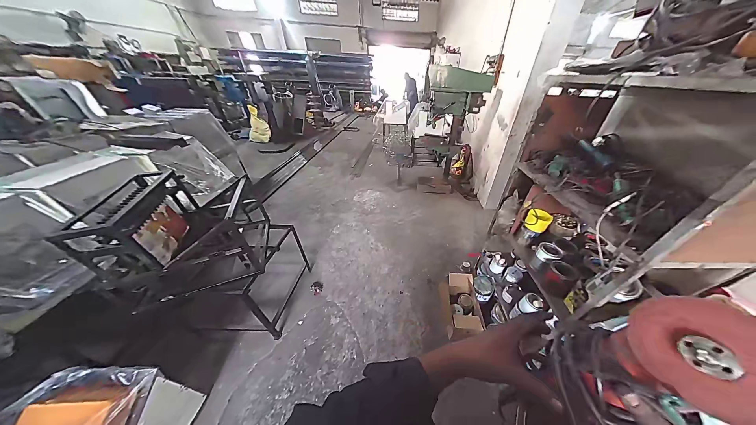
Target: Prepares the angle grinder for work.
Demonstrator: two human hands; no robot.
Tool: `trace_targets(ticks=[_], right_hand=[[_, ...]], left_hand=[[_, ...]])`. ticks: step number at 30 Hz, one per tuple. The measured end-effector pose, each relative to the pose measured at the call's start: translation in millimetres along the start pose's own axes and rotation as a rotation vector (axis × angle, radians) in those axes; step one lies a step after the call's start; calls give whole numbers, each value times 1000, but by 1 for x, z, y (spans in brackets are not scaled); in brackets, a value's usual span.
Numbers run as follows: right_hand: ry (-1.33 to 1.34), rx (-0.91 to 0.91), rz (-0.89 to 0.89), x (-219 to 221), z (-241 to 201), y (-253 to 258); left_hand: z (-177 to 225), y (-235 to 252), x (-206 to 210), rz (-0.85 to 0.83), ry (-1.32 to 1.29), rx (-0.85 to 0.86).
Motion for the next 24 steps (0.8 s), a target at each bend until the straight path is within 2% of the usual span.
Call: trace_targets(ticks=[3, 6, 7, 11, 14, 19, 24], right_hand=[[-274, -99, 8, -8, 3, -8], [-585, -153, -47, 10, -20, -1], [-667, -164, -82, 15, -25, 0], [-914, -198, -202, 28, -34, 3], [-919, -205, -203, 39, -40, 6], [-776, -158, -157, 58, -43, 11], [-681, -59, -186, 75, -35, 28]], left_hand=[[10, 11, 8, -92, 88, 11], [0, 14, -3, -289, -168, 80], [-4, 12, -9, -309, -242, 88], [2, 9, -23, -31, -236, 13], [2, 4, -26, 4, -210, 92], [-6, 0, -15, -140, -240, 111], [10, -4, -16, 11, -194, 161]])
Point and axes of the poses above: each hand's wrist, its own y-axis towards the middle knuckle, its own x-axis out of the palm, z = x × y, the point moved 6 cm from there along y, towards the middle knuckle, and after that the axes turned 2 degrees about -z, right-handed, at the moved point
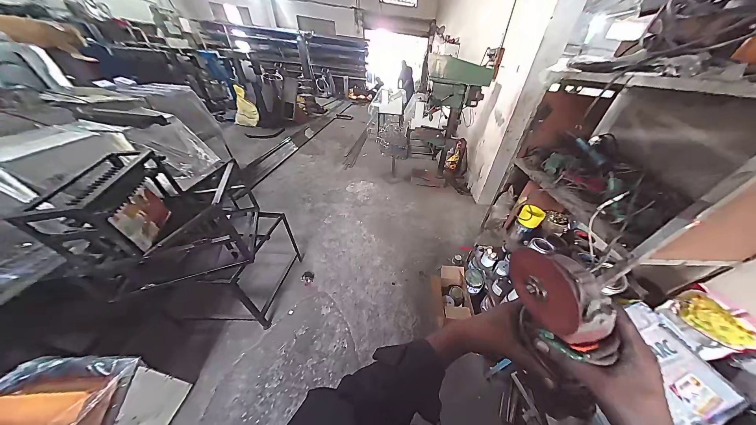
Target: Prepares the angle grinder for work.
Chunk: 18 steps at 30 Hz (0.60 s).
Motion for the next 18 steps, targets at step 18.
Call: trace_targets(ticks=[18], right_hand=[[447, 84, 365, 12, 40, 19]], left_hand=[[-63, -92, 36, -349, 627, -588]])
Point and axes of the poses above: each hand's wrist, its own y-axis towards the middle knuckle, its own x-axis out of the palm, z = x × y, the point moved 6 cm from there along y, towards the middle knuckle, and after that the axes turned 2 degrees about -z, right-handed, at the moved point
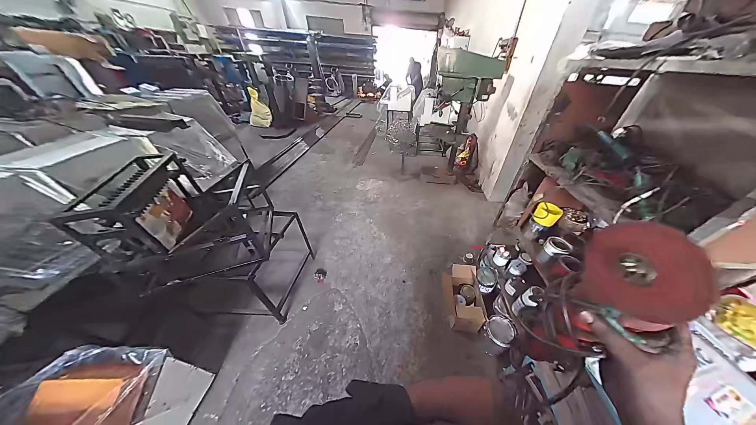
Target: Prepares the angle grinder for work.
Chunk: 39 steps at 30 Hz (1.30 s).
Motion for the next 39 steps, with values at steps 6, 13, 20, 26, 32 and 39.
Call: trace_targets(ticks=[6, 13, 20, 26, 32, 39], right_hand=[[404, 177, 36, -3, 15, -5], [441, 370, -56, -12, 41, -37], [243, 355, 86, -31, 54, -26], [511, 414, 163, -25, 58, -14], [759, 386, 21, -35, 56, -24], [483, 458, -32, -54, 82, -56]], left_hand=[[-45, 18, -16, 535, -265, 29], [-65, 5, -62, 382, -1127, 376], [-2, -69, -81, 270, -1170, 764], [-20, -22, 1, -15, -816, 1], [-146, -2, 36, 508, -1644, -390], [-158, -43, -24, 584, -851, -576]])
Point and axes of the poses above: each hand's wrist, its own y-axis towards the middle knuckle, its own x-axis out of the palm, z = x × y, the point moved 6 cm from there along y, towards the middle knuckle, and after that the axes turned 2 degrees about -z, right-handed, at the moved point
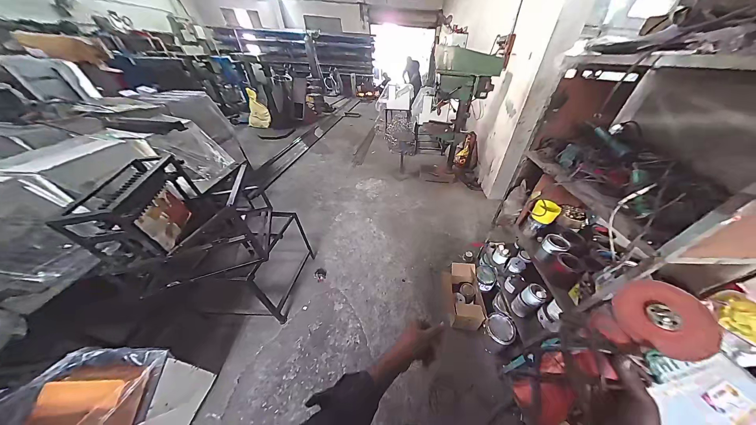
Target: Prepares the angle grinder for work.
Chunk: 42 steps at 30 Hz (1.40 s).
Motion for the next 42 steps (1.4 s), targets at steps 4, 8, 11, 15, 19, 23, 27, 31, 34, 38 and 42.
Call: trace_targets(ticks=[4, 8, 11, 15, 19, 23, 27, 31, 34, 38, 42], right_hand=[[-93, -19, -67, -5, 22, 6], [-116, 12, 44, 11, 20, 8], [-232, -78, 25, 20, 6, 7], [-552, -273, 29, 22, -15, -1], [-562, -334, 110, 21, -26, -2], [-305, -303, 156, 24, -41, 15], [17, -203, 141, 42, -59, 26], [29, -142, 154, 47, -77, 10], [-64, -8, 0, 2, -54, 11], [-186, 86, 21, 0, -38, 6], [-263, 203, -28, 0, -20, 10]], left_hand=[[102, -25, 55, -347, -10, 604], [152, -45, 115, -332, 239, 836], [157, -42, 118, -312, 238, 872], [152, -39, 102, -211, 383, 909], [120, -60, 100, -277, 709, 872], [83, -101, 132, -639, 596, 842], [45, -71, 142, -551, 689, 681], [29, -7, 82, -180, 535, 204], [67, -1, 33, -63, 149, 391], [154, -66, 29, -372, 628, 700], [185, -141, 79, -748, 1061, 856]])
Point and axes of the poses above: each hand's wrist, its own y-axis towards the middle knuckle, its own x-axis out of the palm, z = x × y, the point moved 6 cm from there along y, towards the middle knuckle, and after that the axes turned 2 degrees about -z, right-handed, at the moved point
